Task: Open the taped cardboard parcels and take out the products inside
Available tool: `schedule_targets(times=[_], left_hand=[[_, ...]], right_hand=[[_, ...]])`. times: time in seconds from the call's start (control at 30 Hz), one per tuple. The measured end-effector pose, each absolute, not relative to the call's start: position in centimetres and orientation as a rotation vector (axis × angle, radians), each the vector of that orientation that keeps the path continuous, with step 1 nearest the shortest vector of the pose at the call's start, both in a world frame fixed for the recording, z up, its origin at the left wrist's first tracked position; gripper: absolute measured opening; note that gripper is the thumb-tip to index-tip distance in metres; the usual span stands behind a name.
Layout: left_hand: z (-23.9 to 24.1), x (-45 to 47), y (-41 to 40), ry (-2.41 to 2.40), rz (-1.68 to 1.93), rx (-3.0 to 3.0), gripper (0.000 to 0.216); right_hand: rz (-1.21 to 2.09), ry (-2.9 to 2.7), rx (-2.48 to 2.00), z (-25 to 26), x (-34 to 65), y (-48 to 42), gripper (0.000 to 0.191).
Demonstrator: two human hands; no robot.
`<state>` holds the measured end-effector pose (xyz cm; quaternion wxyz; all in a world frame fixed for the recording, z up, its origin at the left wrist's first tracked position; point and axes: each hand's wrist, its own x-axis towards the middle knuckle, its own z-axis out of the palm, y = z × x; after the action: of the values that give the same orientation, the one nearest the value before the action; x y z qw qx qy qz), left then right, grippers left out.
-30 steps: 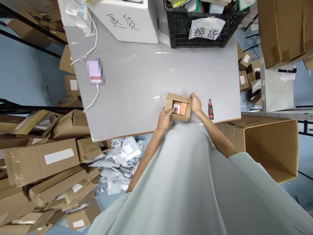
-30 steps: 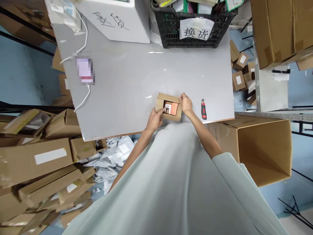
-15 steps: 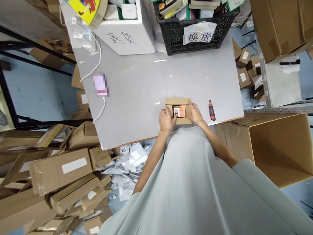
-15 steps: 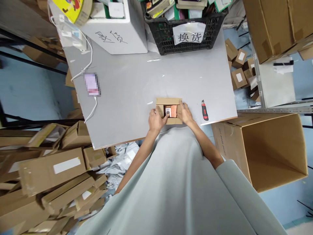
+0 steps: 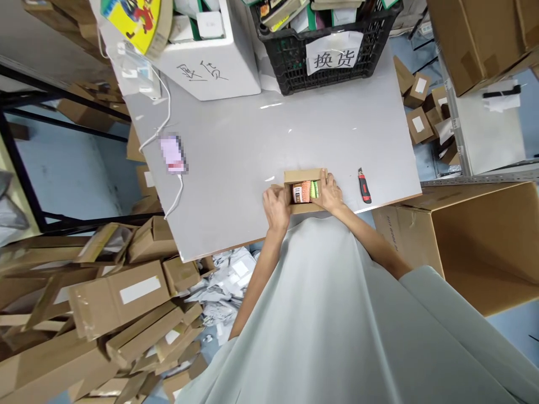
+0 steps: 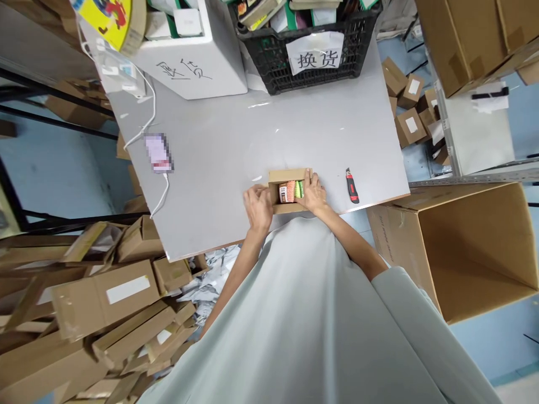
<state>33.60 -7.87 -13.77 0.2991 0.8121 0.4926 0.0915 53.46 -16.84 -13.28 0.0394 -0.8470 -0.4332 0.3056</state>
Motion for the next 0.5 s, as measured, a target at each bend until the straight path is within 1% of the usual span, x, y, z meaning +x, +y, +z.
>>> schedule_targets(times=[0.07, 0.1, 0.2, 0.23, 0.33, 0.4, 0.5], left_hand=[[-13.6, 35.3, -8.6, 1.2, 0.177, 2.161, 0.035], [-13.5, 36.3, -8.9, 1.179, 0.139, 2.152, 0.038], [-13.5, 38.9, -9.1, 1.286, -0.01, 2.091, 0.058], [-13.5, 39.3, -8.9, 1.32, -0.056, 2.069, 0.057], [-13.8, 39.1, -8.2, 1.326, -0.08, 2.018, 0.038], [-13.9, 38.0, -7.8, 1.353, -0.011, 1.96, 0.037], [-13.9, 36.2, -7.8, 1.423, 0.155, 1.849, 0.047]], right_hand=[[0.913, -1.325, -2.588, -13.1, 53.4, -16.9, 0.128], [0.915, -1.319, -2.574, -13.1, 53.4, -16.9, 0.127], [0.982, -1.319, -2.488, -13.4, 53.8, -17.3, 0.128], [1.015, -1.326, -2.446, -13.6, 54.0, -17.5, 0.13], [1.108, -1.305, -2.324, -14.1, 55.1, -18.4, 0.137], [1.146, -1.251, -2.292, -14.2, 55.9, -18.9, 0.129], [1.176, -1.215, -2.332, -14.1, 56.2, -19.2, 0.108]])
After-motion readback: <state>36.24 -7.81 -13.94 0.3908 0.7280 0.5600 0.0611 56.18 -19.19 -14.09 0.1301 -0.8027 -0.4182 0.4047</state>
